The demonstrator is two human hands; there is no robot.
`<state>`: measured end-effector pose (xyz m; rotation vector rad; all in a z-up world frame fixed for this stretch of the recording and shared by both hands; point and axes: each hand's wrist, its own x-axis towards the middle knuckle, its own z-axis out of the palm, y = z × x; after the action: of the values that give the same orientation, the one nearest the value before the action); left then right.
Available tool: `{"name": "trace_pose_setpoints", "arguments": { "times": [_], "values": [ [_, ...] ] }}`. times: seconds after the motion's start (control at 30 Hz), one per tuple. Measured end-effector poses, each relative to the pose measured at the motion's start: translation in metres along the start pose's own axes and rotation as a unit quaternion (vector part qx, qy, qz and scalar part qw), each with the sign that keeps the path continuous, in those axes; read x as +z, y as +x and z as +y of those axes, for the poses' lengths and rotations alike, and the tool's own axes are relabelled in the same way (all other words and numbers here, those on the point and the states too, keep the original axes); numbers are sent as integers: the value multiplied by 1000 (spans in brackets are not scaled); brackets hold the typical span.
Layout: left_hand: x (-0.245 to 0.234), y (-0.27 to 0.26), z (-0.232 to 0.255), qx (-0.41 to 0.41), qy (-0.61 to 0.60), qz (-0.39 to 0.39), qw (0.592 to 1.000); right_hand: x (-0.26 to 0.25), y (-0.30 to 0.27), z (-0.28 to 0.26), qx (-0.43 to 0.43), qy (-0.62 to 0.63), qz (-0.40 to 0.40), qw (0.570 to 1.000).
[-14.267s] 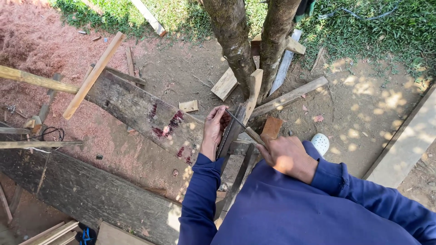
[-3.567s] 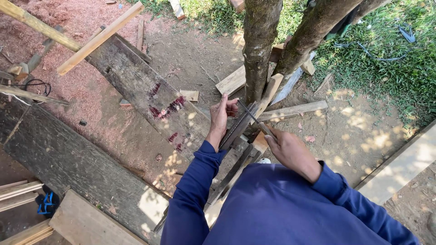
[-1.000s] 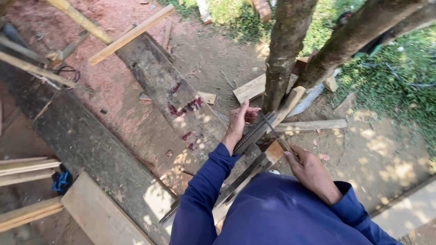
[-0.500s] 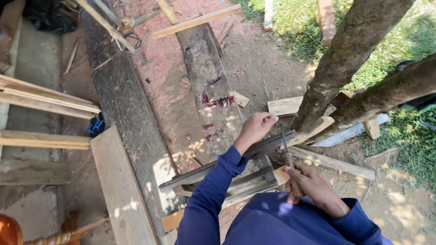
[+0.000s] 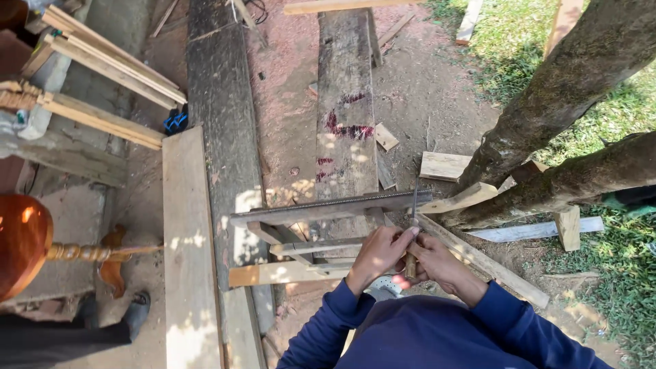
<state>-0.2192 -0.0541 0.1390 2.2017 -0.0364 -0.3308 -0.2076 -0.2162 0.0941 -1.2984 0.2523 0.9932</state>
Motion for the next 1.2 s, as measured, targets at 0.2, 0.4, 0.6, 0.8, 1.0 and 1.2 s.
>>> {"name": "trace_pose_setpoints", "arguments": {
  "times": [0.2,0.4,0.6,0.8,1.0,1.2],
  "values": [
    [49,3,-41,-44,-176,46,982,-16,6,23,3,-11,-56,998],
    [49,-12,-43,-31,-193,117,974,-18,-14,36,-65,-174,-145,972],
    [37,-27,-32,-26,-73,179,981,-29,-53,-18,-230,-367,70,899],
    [26,-43,-23,109,-64,207,970,-57,-24,-36,-289,-344,279,849],
    [19,-53,-22,99,-20,194,976,-41,3,-47,-421,-364,284,781],
    [19,-55,-10,23,-35,179,983,-50,34,-61,-460,-397,222,762]
  ]
}}
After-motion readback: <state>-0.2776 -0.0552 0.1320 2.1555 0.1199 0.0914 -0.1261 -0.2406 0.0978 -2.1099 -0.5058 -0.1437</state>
